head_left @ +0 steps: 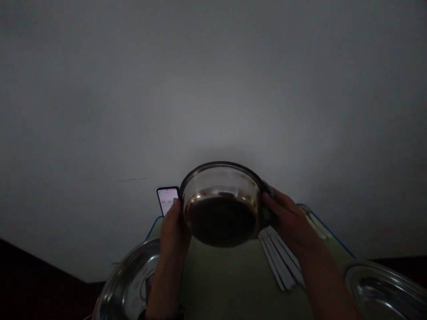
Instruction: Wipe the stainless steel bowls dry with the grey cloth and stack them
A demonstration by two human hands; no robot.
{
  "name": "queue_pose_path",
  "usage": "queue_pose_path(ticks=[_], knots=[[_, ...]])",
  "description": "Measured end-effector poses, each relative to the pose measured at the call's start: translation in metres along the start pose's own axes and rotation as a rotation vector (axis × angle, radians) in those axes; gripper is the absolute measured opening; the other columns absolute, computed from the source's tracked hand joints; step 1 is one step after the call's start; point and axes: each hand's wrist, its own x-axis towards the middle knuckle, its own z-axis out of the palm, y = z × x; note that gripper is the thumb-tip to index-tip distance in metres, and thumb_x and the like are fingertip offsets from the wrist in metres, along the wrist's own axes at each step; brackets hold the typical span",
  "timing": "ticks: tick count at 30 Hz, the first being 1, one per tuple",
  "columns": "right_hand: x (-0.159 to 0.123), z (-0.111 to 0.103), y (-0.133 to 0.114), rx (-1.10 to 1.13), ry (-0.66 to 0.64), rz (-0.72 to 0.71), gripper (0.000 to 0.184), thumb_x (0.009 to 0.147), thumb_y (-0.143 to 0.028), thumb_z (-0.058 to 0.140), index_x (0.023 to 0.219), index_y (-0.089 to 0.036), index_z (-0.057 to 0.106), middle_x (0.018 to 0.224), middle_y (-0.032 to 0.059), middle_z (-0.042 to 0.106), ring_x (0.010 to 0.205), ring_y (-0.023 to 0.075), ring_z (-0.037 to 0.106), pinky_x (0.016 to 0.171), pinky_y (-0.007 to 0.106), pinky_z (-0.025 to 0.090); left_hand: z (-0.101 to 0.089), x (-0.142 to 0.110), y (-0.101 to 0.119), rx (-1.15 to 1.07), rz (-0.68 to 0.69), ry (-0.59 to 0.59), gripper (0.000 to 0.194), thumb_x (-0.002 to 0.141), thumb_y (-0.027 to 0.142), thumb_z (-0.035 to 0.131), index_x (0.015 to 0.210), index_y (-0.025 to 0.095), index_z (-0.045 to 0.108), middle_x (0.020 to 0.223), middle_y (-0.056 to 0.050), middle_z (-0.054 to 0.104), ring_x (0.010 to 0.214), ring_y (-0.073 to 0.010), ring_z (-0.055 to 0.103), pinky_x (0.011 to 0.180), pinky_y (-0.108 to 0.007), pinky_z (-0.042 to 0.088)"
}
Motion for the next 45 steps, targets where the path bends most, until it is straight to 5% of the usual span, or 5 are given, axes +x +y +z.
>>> queue_pose_path(ticks=[8,15,29,40,45], knots=[[-0.016,0.014,-0.033,-0.392,0.536,-0.231,0.035,0.092,-0.044,0.047,0.108,-0.019,0.066,0.094,0.0056,0.072,0.084,0.0185,0.066,0.074,0.03,0.054,0.0,-0.01,0.009,0.68,0.341,0.058,0.034,0.082,0.044,0.058,0.058,0.019,0.057,0.049,0.005,0.047,0.048,-0.0102,0.041,0.045,-0.022,0.032],[-0.042,0.059,-0.035,-0.867,-0.297,-0.533,0.039,0.098,-0.033,0.04,0.132,-0.02,0.054,0.146,0.0087,0.047,0.139,0.0268,0.035,0.11,0.049,0.038,0.014,-0.025,0.008,0.812,0.408,-0.057,0.031,0.084,0.039,0.047,0.06,0.02,0.052,0.05,0.004,0.05,0.049,-0.0116,0.044,0.046,-0.022,0.035],[-0.026,0.055,-0.023,-0.767,-0.243,-0.32,0.019,0.095,-0.033,0.049,0.089,-0.019,0.06,0.088,0.0047,0.066,0.085,0.0213,0.059,0.081,0.039,0.047,0.015,-0.036,0.018,1.082,0.554,-0.388,0.042,0.089,0.036,0.04,0.051,0.02,0.041,0.043,0.005,0.037,0.042,-0.0087,0.038,0.046,-0.024,0.027],[-0.001,0.013,-0.009,-0.547,-0.118,-0.174,0.031,0.096,-0.037,0.041,0.102,-0.02,0.067,0.106,0.0062,0.067,0.1,0.0187,0.062,0.092,0.032,0.045,-0.008,-0.028,0.036,0.799,0.514,0.134,0.037,0.084,0.042,0.051,0.054,0.02,0.05,0.047,0.006,0.041,0.044,-0.0086,0.038,0.041,-0.02,0.03],[-0.011,0.023,-0.019,-0.523,-0.048,-0.172,0.038,0.097,-0.042,0.04,0.117,-0.023,0.065,0.123,0.0077,0.065,0.113,0.0198,0.06,0.101,0.037,0.043,-0.003,-0.034,0.037,0.936,0.621,-0.015,0.034,0.083,0.033,0.052,0.052,0.02,0.05,0.04,0.007,0.042,0.038,-0.0076,0.039,0.038,-0.02,0.027]])
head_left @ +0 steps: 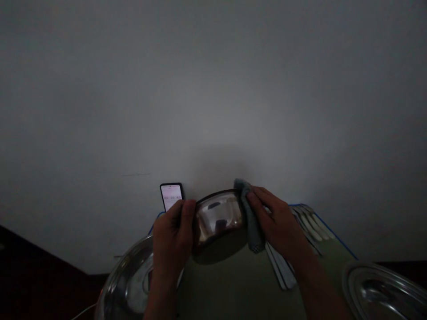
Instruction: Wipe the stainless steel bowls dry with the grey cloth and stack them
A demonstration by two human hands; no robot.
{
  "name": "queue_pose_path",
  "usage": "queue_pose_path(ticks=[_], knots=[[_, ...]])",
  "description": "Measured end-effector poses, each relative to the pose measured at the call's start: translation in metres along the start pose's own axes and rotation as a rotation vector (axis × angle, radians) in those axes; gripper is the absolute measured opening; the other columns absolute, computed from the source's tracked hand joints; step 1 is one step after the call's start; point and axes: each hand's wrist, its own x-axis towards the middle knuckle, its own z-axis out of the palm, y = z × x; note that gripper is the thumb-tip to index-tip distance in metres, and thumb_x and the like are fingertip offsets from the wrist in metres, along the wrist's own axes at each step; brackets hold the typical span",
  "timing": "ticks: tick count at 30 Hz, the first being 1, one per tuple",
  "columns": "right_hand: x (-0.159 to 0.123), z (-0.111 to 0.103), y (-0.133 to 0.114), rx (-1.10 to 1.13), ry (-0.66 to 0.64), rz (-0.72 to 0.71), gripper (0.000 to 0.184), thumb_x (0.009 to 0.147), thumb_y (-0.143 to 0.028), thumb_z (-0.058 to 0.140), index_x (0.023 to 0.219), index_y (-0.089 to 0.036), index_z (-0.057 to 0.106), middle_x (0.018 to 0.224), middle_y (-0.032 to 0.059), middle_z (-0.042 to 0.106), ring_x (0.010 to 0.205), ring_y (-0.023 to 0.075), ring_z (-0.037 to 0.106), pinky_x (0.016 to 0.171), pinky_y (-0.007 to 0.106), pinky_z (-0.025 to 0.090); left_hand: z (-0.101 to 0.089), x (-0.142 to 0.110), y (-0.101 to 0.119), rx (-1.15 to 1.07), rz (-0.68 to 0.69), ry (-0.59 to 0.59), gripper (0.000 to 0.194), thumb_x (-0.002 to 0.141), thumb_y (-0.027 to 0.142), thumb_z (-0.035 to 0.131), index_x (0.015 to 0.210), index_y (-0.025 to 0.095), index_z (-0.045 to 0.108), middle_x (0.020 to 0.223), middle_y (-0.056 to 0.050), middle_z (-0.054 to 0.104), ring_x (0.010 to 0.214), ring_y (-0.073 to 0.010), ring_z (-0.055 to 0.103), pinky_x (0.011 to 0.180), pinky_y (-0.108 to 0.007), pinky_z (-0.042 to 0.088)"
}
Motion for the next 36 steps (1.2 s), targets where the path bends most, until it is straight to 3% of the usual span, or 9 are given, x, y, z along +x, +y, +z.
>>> queue_pose_path(ticks=[3,6,11,15,18,21,25,31,36], knots=[[-0.006,-0.006,-0.011,0.044,0.042,0.067,0.044,0.097,-0.047,0.037,0.131,-0.026,0.056,0.134,0.0043,0.06,0.127,0.0202,0.051,0.11,0.041,0.036,0.009,-0.002,0.003,0.015,0.043,-0.045,0.036,0.084,0.033,0.05,0.051,0.02,0.047,0.039,0.007,0.04,0.037,-0.0074,0.038,0.038,-0.02,0.027],[-0.01,-0.017,-0.015,0.022,-0.068,0.037,0.043,0.096,-0.045,0.04,0.135,-0.03,0.051,0.137,0.0013,0.057,0.128,0.0196,0.05,0.109,0.04,0.037,0.015,-0.002,0.003,0.015,0.039,-0.107,0.037,0.084,0.033,0.049,0.051,0.02,0.046,0.042,0.006,0.04,0.04,-0.0078,0.039,0.04,-0.02,0.028],[-0.004,-0.017,-0.01,-0.035,-0.217,-0.051,0.027,0.094,-0.041,0.046,0.103,-0.024,0.065,0.1,0.0016,0.072,0.091,0.0172,0.065,0.083,0.03,0.048,0.013,-0.002,0.0,-0.097,-0.055,-0.201,0.038,0.082,0.038,0.051,0.049,0.02,0.045,0.042,0.005,0.041,0.041,-0.0086,0.039,0.039,-0.021,0.028],[0.005,-0.009,-0.001,0.041,-0.187,-0.025,0.033,0.095,-0.044,0.04,0.078,-0.021,0.058,0.072,-0.0007,0.063,0.071,0.0148,0.058,0.066,0.026,0.044,0.01,-0.001,-0.002,-0.22,-0.219,-0.054,0.036,0.078,0.042,0.059,0.051,0.02,0.051,0.044,0.005,0.042,0.042,-0.0089,0.037,0.039,-0.021,0.027],[0.012,-0.004,0.009,0.16,-0.07,0.022,0.034,0.093,-0.047,0.04,0.076,-0.021,0.054,0.071,-0.0008,0.058,0.068,0.0142,0.054,0.061,0.024,0.042,0.012,0.003,-0.005,-0.39,-0.358,0.118,0.04,0.078,0.049,0.058,0.051,0.021,0.047,0.045,0.006,0.039,0.041,-0.0088,0.033,0.038,-0.021,0.028],[0.015,-0.005,0.017,0.222,0.019,0.069,0.032,0.09,-0.048,0.043,0.074,-0.022,0.052,0.069,-0.0016,0.055,0.066,0.0142,0.051,0.059,0.024,0.041,0.011,0.008,-0.011,-0.401,-0.452,0.145,0.037,0.081,0.049,0.052,0.056,0.022,0.051,0.047,0.004,0.047,0.044,-0.0112,0.04,0.041,-0.022,0.034],[0.013,-0.017,0.017,0.131,-0.032,0.085,0.032,0.091,-0.046,0.042,0.073,-0.022,0.052,0.07,-0.0014,0.057,0.068,0.0149,0.053,0.061,0.025,0.041,0.003,0.009,-0.018,-0.242,-0.404,-0.142,0.017,0.075,0.036,0.064,0.066,0.021,0.067,0.062,-0.003,0.066,0.063,-0.0192,0.058,0.054,-0.026,0.043],[0.004,-0.016,0.002,-0.155,-0.358,0.013,0.029,0.094,-0.039,0.041,0.079,-0.021,0.057,0.073,0.0004,0.063,0.071,0.0157,0.058,0.067,0.028,0.04,0.014,-0.003,0.0,-0.082,-0.217,-0.652,0.04,0.088,0.048,0.046,0.07,0.02,0.068,0.07,-0.005,0.069,0.067,-0.0191,0.059,0.061,-0.028,0.042],[0.002,-0.003,-0.002,-0.271,-0.366,-0.012,0.032,0.094,-0.043,0.043,0.078,-0.02,0.058,0.071,0.0009,0.064,0.068,0.0158,0.058,0.065,0.028,0.038,0.028,-0.006,0.006,-0.008,-0.148,-0.694,0.039,0.087,0.045,0.047,0.063,0.019,0.062,0.059,-0.001,0.058,0.059,-0.0155,0.049,0.054,-0.027,0.033]])
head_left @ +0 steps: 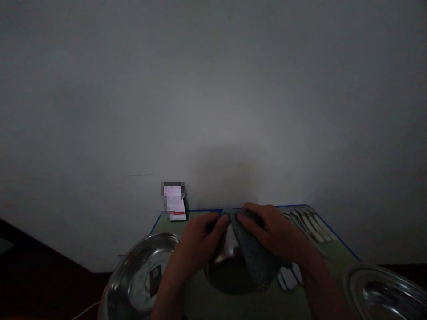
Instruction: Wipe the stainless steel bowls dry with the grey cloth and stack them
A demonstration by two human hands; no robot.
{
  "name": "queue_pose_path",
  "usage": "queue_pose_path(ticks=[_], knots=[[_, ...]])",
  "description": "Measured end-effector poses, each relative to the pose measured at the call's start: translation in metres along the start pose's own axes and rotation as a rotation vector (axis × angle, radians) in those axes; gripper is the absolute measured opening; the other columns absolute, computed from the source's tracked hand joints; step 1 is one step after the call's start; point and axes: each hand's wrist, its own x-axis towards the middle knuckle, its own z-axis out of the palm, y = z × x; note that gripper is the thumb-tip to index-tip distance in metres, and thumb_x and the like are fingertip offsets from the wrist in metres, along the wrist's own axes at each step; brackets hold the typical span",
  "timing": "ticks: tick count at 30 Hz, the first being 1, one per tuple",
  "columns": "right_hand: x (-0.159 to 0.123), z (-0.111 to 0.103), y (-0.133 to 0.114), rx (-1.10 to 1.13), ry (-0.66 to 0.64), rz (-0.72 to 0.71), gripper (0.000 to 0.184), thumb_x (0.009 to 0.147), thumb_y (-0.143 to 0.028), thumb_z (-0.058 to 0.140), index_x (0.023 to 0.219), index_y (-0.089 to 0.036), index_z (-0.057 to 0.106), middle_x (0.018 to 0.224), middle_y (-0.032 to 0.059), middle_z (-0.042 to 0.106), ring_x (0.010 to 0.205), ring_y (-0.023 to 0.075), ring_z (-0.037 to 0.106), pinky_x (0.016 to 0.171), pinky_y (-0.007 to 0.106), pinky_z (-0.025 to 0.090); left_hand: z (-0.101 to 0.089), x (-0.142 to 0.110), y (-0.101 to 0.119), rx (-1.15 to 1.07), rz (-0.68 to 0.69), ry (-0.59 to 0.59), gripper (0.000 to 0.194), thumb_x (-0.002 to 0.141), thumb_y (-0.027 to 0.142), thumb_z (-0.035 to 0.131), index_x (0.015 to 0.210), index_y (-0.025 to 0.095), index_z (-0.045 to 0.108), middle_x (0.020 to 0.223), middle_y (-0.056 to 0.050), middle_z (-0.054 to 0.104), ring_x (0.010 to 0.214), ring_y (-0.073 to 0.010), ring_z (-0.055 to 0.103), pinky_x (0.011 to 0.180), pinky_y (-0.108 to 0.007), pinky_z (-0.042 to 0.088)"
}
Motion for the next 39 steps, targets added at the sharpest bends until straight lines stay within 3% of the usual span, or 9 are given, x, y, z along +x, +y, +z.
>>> queue_pose_path(ticks=[7,15,19,22,25,29,33,36,39], knots=[[0.003,-0.003,0.019,0.156,0.003,-0.035,0.038,0.091,-0.052,0.048,0.074,-0.021,0.063,0.067,-0.0013,0.064,0.067,0.0152,0.058,0.064,0.027,0.042,0.007,0.003,-0.006,-0.299,-0.066,0.033,0.04,0.082,0.049,0.056,0.057,0.017,0.059,0.053,0.004,0.045,0.053,-0.0117,0.04,0.05,-0.025,0.029],[0.007,-0.004,0.038,0.595,0.309,0.143,0.038,0.086,-0.055,0.052,0.081,-0.02,0.063,0.072,0.0001,0.061,0.07,0.0161,0.057,0.063,0.025,0.047,0.003,0.015,-0.026,-0.955,-0.212,0.399,0.032,0.069,0.048,0.072,0.064,0.017,0.068,0.058,0.001,0.063,0.055,-0.0118,0.052,0.059,-0.025,0.042],[0.002,-0.013,0.037,0.539,0.33,0.139,0.039,0.085,-0.056,0.052,0.071,-0.021,0.059,0.066,-0.0009,0.058,0.065,0.0157,0.055,0.059,0.025,0.046,-0.007,0.004,-0.025,-0.639,-0.16,0.254,0.032,0.081,0.047,0.061,0.07,0.018,0.071,0.07,-0.002,0.07,0.067,-0.0155,0.058,0.066,-0.027,0.045],[-0.004,-0.017,0.028,0.364,0.141,0.052,0.039,0.088,-0.053,0.05,0.066,-0.022,0.058,0.062,-0.0016,0.058,0.062,0.0149,0.055,0.058,0.025,0.044,-0.011,-0.008,-0.012,-0.359,-0.073,0.011,0.038,0.085,0.048,0.054,0.066,0.018,0.07,0.067,-0.004,0.067,0.065,-0.0168,0.057,0.06,-0.027,0.044],[-0.006,-0.011,0.015,0.175,0.001,-0.043,0.036,0.09,-0.049,0.05,0.068,-0.023,0.062,0.062,-0.0023,0.061,0.062,0.0148,0.056,0.062,0.027,0.043,-0.005,-0.012,0.003,-0.19,0.022,-0.098,0.033,0.088,0.041,0.052,0.068,0.019,0.067,0.062,0.0,0.063,0.059,-0.014,0.053,0.053,-0.024,0.039],[-0.004,-0.002,0.004,0.132,0.009,-0.091,0.035,0.091,-0.047,0.048,0.071,-0.024,0.063,0.062,-0.0033,0.062,0.061,0.0142,0.056,0.063,0.027,0.042,0.001,-0.008,0.005,-0.204,0.051,-0.054,0.035,0.087,0.039,0.051,0.062,0.018,0.063,0.056,0.002,0.054,0.054,-0.0119,0.044,0.05,-0.024,0.032],[-0.002,-0.005,0.01,0.229,0.102,-0.052,0.036,0.091,-0.049,0.047,0.071,-0.023,0.061,0.065,-0.0027,0.061,0.063,0.0146,0.057,0.06,0.025,0.042,0.0,-0.001,-0.011,-0.541,-0.081,0.074,0.039,0.077,0.048,0.061,0.054,0.017,0.058,0.049,0.004,0.045,0.048,-0.0099,0.038,0.047,-0.024,0.027],[-0.002,-0.011,0.019,0.307,0.253,0.028,0.035,0.089,-0.05,0.047,0.071,-0.022,0.059,0.065,-0.002,0.059,0.062,0.015,0.055,0.055,0.025,0.042,0.0,0.003,-0.023,-0.834,-0.189,0.278,0.037,0.069,0.052,0.067,0.057,0.017,0.062,0.051,0.003,0.052,0.049,-0.0113,0.045,0.051,-0.025,0.035],[-0.002,-0.015,0.024,0.292,0.31,0.078,0.036,0.088,-0.051,0.048,0.069,-0.022,0.06,0.066,-0.0006,0.06,0.063,0.0164,0.056,0.055,0.026,0.043,0.001,0.005,-0.028,-0.735,-0.215,0.366,0.035,0.073,0.052,0.063,0.066,0.018,0.067,0.066,-0.002,0.064,0.067,-0.017,0.057,0.066,-0.029,0.043]])
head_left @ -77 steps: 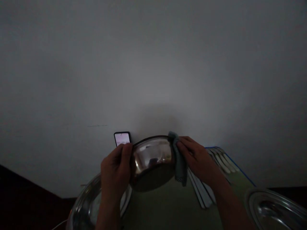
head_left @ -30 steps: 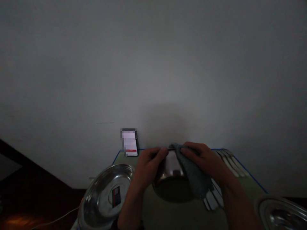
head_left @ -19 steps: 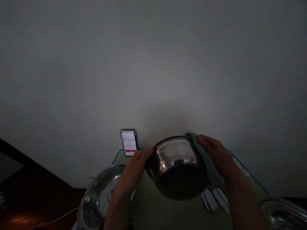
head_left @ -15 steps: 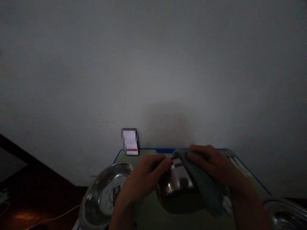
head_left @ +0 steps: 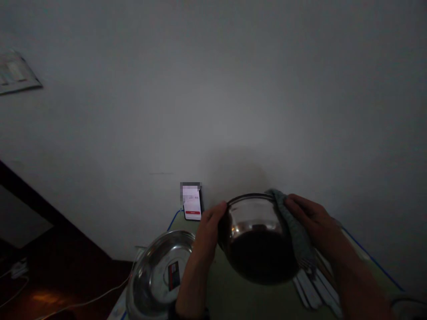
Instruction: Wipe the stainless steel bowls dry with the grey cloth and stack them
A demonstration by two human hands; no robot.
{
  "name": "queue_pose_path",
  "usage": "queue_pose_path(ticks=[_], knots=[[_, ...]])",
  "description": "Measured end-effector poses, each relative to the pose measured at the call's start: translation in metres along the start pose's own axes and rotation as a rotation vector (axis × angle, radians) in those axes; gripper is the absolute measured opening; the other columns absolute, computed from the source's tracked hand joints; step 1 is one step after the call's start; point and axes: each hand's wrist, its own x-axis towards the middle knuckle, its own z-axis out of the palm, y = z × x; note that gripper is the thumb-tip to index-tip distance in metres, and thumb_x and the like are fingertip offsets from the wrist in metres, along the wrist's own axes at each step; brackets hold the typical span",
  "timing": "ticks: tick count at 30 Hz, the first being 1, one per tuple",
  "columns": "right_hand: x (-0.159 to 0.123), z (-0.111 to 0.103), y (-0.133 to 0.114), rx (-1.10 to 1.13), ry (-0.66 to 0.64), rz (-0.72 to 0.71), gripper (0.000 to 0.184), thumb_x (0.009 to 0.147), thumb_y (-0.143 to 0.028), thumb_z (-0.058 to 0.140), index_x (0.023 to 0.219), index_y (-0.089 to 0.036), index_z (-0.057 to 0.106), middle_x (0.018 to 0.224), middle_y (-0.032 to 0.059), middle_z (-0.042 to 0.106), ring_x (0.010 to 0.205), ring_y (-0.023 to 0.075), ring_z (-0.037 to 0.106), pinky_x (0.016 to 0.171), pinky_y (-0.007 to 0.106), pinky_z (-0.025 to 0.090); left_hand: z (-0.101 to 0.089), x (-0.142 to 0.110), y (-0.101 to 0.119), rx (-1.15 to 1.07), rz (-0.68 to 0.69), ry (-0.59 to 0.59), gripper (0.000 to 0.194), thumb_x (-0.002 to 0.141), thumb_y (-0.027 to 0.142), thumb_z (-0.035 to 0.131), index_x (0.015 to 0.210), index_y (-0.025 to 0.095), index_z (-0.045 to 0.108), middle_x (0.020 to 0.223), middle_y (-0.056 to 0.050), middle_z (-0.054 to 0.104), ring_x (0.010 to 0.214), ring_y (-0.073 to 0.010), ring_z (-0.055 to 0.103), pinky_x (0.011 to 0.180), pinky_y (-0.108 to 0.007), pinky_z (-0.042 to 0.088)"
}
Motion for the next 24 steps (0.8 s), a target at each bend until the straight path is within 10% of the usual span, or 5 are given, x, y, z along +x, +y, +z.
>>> queue_pose_path(ticks=[7,15,24], knots=[[-0.003,0.0,-0.007,-0.164,-0.189,-0.025,0.04,0.088,-0.055,0.046,0.07,-0.024,0.063,0.065,0.0001,0.066,0.064,0.0183,0.061,0.06,0.029,0.046,0.005,-0.004,0.003,0.47,0.188,-0.39,0.036,0.088,0.048,0.049,0.067,0.02,0.059,0.064,0.001,0.053,0.064,-0.0142,0.048,0.058,-0.027,0.036],[-0.006,0.016,-0.01,-0.141,-0.271,-0.061,0.028,0.094,-0.043,0.038,0.091,-0.025,0.06,0.086,0.0003,0.068,0.084,0.018,0.063,0.076,0.031,0.045,0.01,-0.005,0.01,0.547,0.164,-0.252,0.043,0.086,0.051,0.047,0.058,0.019,0.048,0.056,0.004,0.039,0.055,-0.0107,0.037,0.05,-0.025,0.028],[-0.004,0.019,-0.014,0.013,-0.263,-0.048,0.033,0.087,-0.052,0.053,0.074,-0.023,0.061,0.068,-0.002,0.06,0.066,0.0143,0.056,0.061,0.025,0.043,-0.003,-0.005,0.012,0.279,0.135,-0.155,0.045,0.074,0.055,0.064,0.052,0.017,0.054,0.048,0.005,0.043,0.047,-0.0086,0.039,0.045,-0.022,0.027]])
